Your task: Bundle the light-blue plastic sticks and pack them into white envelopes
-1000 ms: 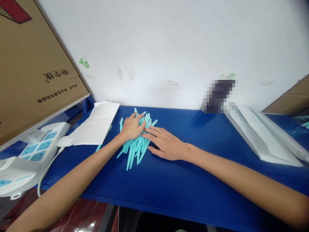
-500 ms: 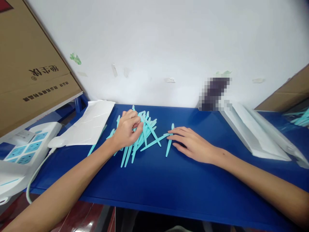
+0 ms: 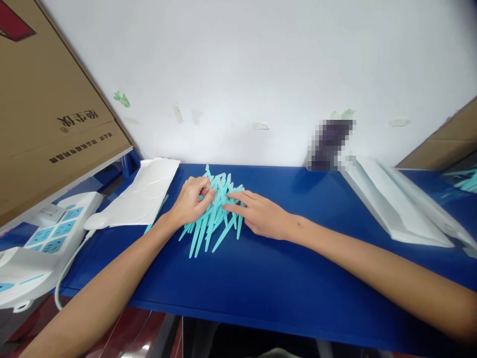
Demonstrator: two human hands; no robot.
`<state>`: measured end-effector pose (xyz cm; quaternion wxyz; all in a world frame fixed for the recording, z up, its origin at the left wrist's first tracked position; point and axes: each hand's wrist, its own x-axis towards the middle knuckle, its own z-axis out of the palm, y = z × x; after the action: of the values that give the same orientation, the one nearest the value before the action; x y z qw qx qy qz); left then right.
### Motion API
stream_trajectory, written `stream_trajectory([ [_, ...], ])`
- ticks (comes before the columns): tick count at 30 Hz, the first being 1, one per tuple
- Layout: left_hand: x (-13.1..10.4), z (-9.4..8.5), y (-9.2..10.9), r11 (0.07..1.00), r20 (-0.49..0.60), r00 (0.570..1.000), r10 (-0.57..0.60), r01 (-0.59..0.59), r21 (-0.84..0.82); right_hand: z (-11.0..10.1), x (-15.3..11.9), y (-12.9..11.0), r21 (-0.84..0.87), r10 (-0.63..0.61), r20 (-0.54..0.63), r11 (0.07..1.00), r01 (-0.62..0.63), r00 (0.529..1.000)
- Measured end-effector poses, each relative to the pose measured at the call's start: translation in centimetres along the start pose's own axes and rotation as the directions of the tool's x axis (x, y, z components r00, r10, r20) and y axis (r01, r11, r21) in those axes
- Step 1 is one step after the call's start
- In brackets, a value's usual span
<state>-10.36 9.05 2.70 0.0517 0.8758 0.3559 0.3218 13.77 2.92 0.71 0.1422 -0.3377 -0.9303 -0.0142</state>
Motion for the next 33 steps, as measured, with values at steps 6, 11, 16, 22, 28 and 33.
stream_trajectory([
  [6,0.0,-0.4,-0.9,0.999,0.117,0.993,0.002,-0.006,0.038,0.3,2.0,0.2,-0.007,-0.07,0.058,0.998,0.07,0.996],
  [11,-0.3,-0.6,-0.9,0.992,0.276,0.954,0.114,-0.124,0.02,-0.6,0.2,0.3,0.025,-0.035,0.082,0.999,0.033,0.996],
  [16,-0.6,0.1,0.1,0.934,0.373,0.882,0.288,-0.345,0.094,-1.2,-1.4,0.0,-0.046,0.006,0.09,0.999,-0.002,0.996],
  [22,-0.8,0.6,1.9,0.896,0.386,0.835,0.391,-0.442,0.048,-1.5,-5.2,0.6,-0.012,0.012,0.011,1.0,-0.012,1.0],
  [28,-0.8,0.5,2.7,0.866,0.374,0.781,0.499,-0.46,-0.195,-1.9,-10.5,2.4,-0.053,0.074,-0.083,0.996,-0.078,0.994],
  [33,-1.0,1.3,4.4,0.818,0.195,0.809,0.555,-0.487,-0.305,-2.2,-11.8,2.4,0.026,0.295,-0.282,0.953,-0.3,0.913],
])
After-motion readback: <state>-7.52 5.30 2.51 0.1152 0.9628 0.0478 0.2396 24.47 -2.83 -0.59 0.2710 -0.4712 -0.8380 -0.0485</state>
